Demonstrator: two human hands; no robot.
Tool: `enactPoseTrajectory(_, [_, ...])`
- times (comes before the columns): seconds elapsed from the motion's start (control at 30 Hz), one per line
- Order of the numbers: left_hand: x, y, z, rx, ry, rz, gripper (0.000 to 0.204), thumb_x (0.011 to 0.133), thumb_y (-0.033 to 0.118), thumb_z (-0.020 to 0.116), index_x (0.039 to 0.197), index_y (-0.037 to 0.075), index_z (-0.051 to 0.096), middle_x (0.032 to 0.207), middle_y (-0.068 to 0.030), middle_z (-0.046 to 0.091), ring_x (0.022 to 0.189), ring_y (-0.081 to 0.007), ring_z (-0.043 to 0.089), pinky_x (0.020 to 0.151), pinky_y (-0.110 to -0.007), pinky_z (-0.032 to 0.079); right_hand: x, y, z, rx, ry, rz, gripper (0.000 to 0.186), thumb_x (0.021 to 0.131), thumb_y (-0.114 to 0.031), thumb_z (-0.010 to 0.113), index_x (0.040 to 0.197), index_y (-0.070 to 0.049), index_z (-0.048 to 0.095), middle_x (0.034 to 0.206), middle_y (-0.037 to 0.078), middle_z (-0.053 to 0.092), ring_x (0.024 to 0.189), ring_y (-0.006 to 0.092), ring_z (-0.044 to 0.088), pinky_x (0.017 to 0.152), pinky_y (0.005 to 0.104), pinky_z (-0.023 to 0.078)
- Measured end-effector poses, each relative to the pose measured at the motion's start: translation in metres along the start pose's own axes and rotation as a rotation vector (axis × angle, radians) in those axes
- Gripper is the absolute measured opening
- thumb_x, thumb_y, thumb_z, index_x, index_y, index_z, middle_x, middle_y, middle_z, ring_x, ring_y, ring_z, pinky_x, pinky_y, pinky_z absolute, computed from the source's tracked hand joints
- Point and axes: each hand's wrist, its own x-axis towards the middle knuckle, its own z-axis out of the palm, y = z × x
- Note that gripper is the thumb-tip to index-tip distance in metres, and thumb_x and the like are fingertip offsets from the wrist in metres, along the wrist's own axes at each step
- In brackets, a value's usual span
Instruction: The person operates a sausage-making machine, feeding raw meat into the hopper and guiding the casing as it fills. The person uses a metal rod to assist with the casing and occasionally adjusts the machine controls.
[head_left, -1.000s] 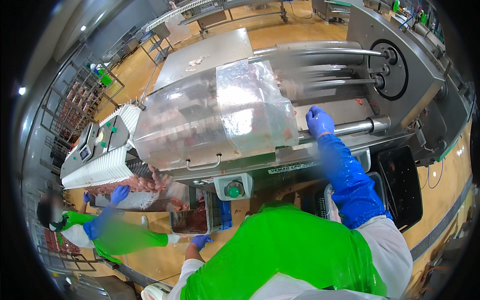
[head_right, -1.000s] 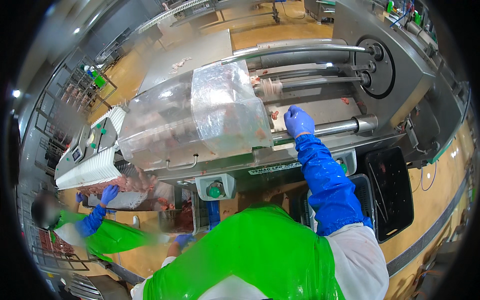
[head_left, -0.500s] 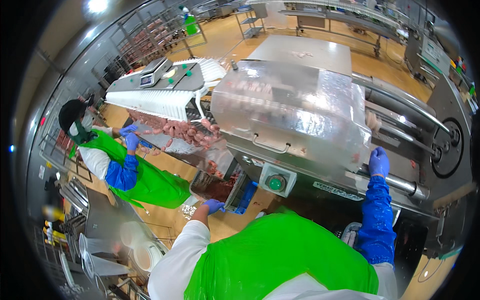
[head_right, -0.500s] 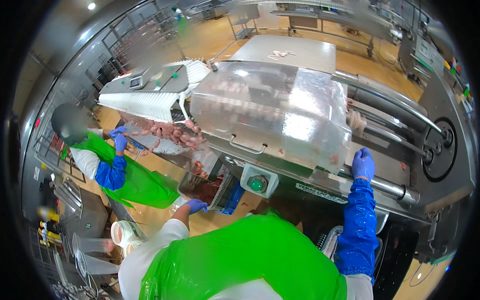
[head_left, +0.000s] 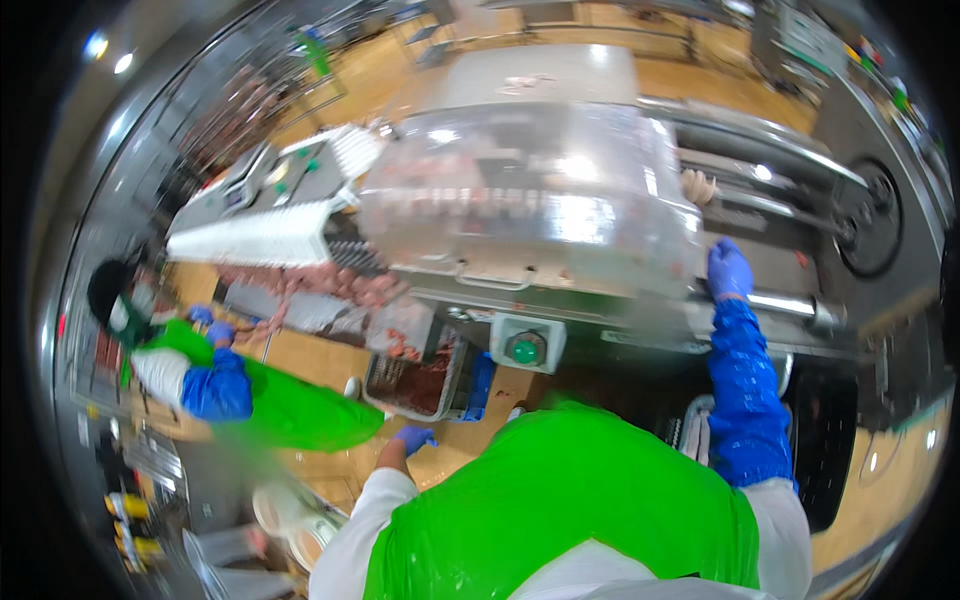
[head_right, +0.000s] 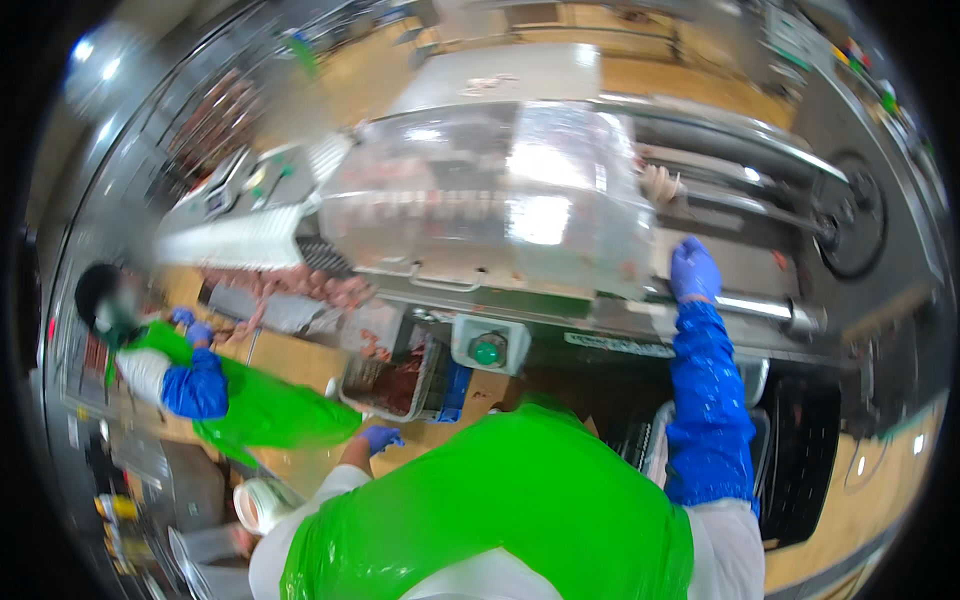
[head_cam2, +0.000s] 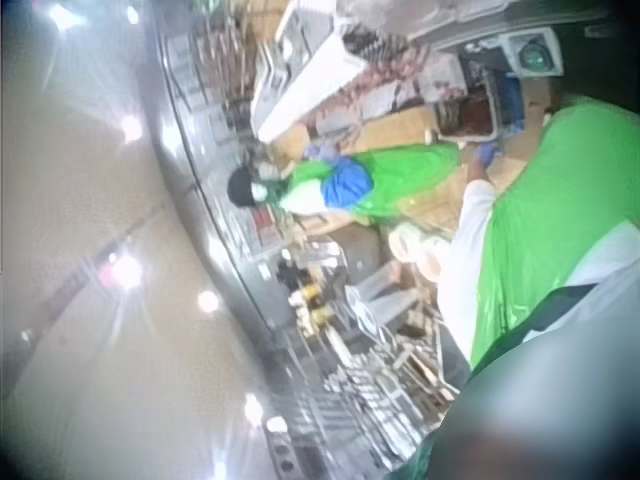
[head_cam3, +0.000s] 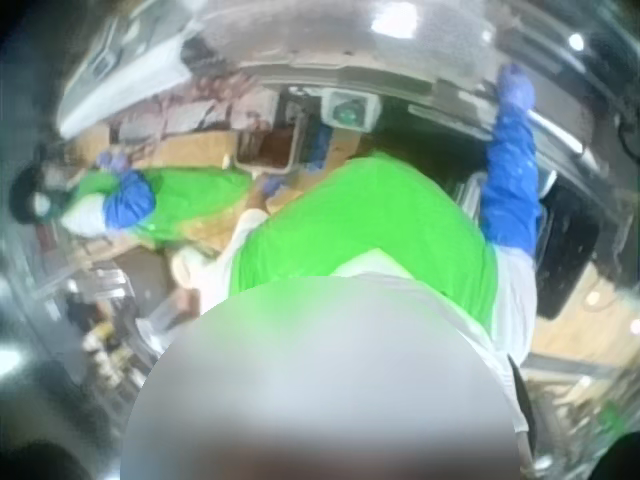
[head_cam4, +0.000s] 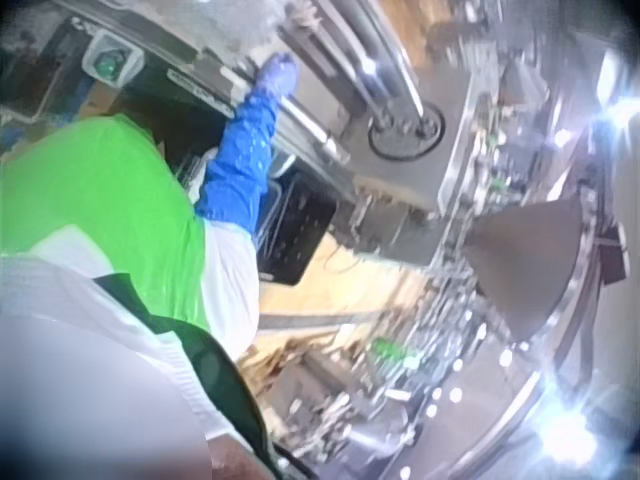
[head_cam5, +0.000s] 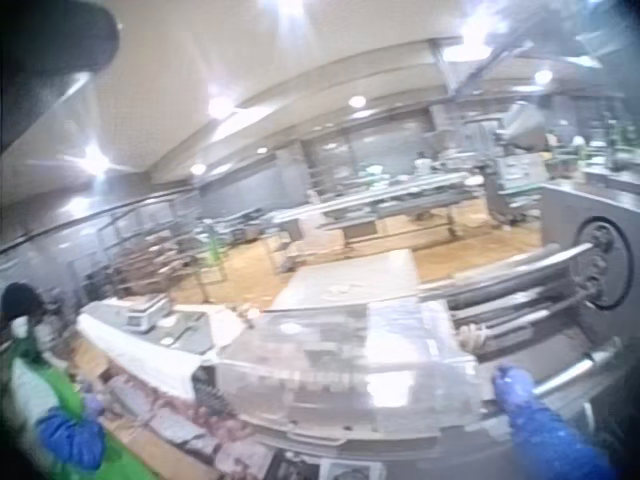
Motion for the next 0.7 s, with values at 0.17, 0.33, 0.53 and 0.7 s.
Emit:
enactPoseTrajectory(0.17, [-0.017,0.032,-0.014,-0.190,-0.030,-0.122,0.048,0.102,0.046,0.043,0.104,0.017,0.081,0.099,-0.0115,0.074,0.076,-0.0233,0.064,0.076,-0.039,0.052,-0.001,-0.006,-0.003,-0.078,0.005,0.038,0.031,0.095,-0.036,0.051,0.106,-0.013,0.068,0.109,0.017,0.070,0.101,0.0403,0.066,0.087,0.0507,0.052])
enactPoseTrajectory(0.33, [-0.001,0.026,-0.025,-0.259,-0.007,-0.074,0.046,0.099,0.044,0.047,0.100,0.012,0.080,0.098,-0.0088,0.075,0.073,-0.0211,0.062,0.071,-0.036,0.052,-0.001,-0.006,-0.006,-0.063,0.000,0.061,0.030,0.096,-0.035,0.050,0.105,-0.013,0.068,0.109,0.017,0.070,0.100,0.0401,0.066,0.086,0.0507,0.053])
enactPoseTrajectory(0.53, [0.005,0.023,-0.032,-0.284,0.006,-0.082,0.046,0.098,0.041,0.047,0.094,0.010,0.080,0.094,-0.0080,0.075,0.071,-0.0195,0.060,0.070,-0.036,0.051,-0.002,0.001,0.000,0.019,0.125,0.011,0.026,0.096,-0.034,0.052,0.104,-0.014,0.066,0.107,0.015,0.070,0.099,0.0398,0.066,0.083,0.0500,0.053])
enactPoseTrajectory(0.7, [0.004,0.028,-0.032,-0.278,-0.014,-0.091,0.048,0.099,0.042,0.043,0.095,0.011,0.080,0.095,-0.0095,0.074,0.070,-0.0205,0.060,0.072,-0.037,0.051,-0.004,0.002,-0.001,0.088,0.184,-0.007,0.024,0.095,-0.030,0.055,0.113,-0.017,0.064,0.105,0.015,0.070,0.094,0.0402,0.066,0.080,0.0502,0.053])
